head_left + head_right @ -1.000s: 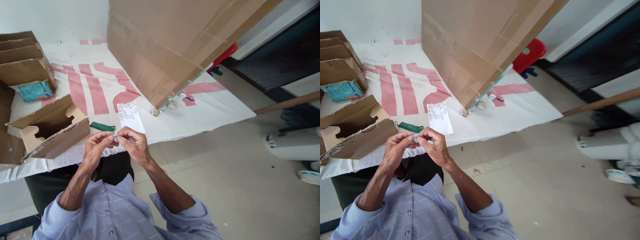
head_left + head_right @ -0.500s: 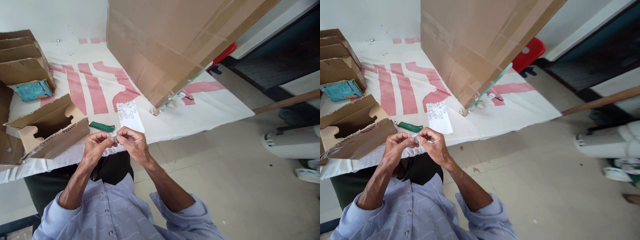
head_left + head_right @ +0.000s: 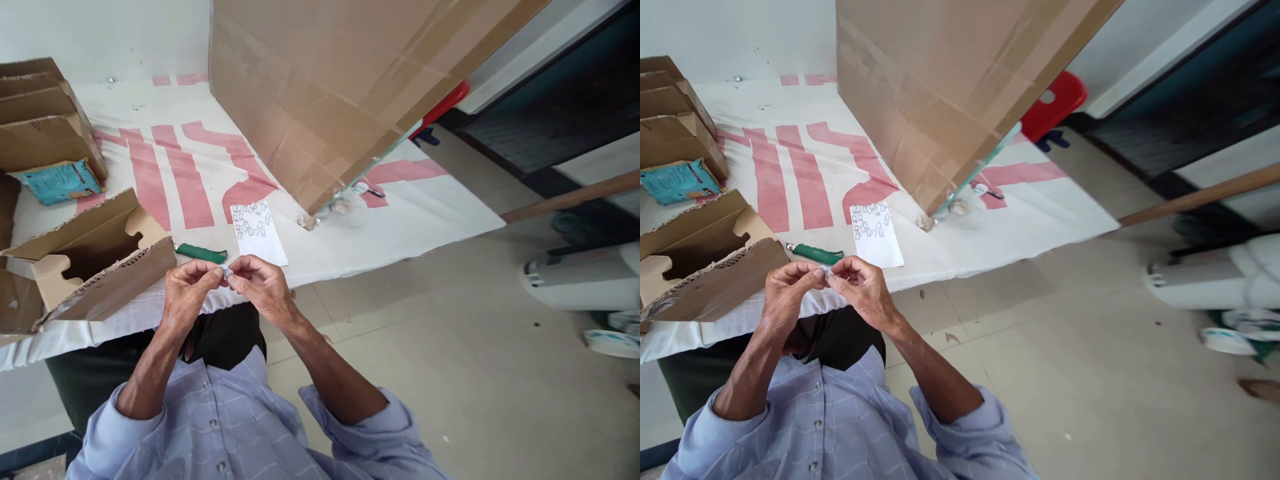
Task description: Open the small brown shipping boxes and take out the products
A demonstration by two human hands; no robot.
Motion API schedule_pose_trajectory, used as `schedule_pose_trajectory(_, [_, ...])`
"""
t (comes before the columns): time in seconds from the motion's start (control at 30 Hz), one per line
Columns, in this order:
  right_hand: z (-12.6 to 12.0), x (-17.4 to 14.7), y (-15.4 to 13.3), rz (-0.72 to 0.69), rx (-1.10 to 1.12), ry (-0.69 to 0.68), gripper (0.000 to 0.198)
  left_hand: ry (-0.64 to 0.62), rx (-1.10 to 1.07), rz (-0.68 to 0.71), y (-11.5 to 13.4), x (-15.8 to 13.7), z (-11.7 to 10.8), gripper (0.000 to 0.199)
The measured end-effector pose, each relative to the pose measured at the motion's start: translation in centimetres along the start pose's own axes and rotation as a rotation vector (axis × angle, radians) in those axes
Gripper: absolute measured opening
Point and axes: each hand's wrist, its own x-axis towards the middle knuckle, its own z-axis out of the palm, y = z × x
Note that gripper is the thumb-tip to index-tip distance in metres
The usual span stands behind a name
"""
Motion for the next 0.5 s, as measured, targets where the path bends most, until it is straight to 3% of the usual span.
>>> schedule_pose_trajectory(0.13, [0.0, -0.1, -0.3, -0.002, 0.021, -0.042, 0.032, 0.037, -0.056, 0.005, -0.5, 0.1, 0.2, 0.027])
schedule_pose_trajectory(0.5, [0.5, 0.1, 1.2, -0.048, 0.171, 0.083, 0.029, 0.023, -0.112, -0.043, -1.5, -0.1, 0.9, 0.029])
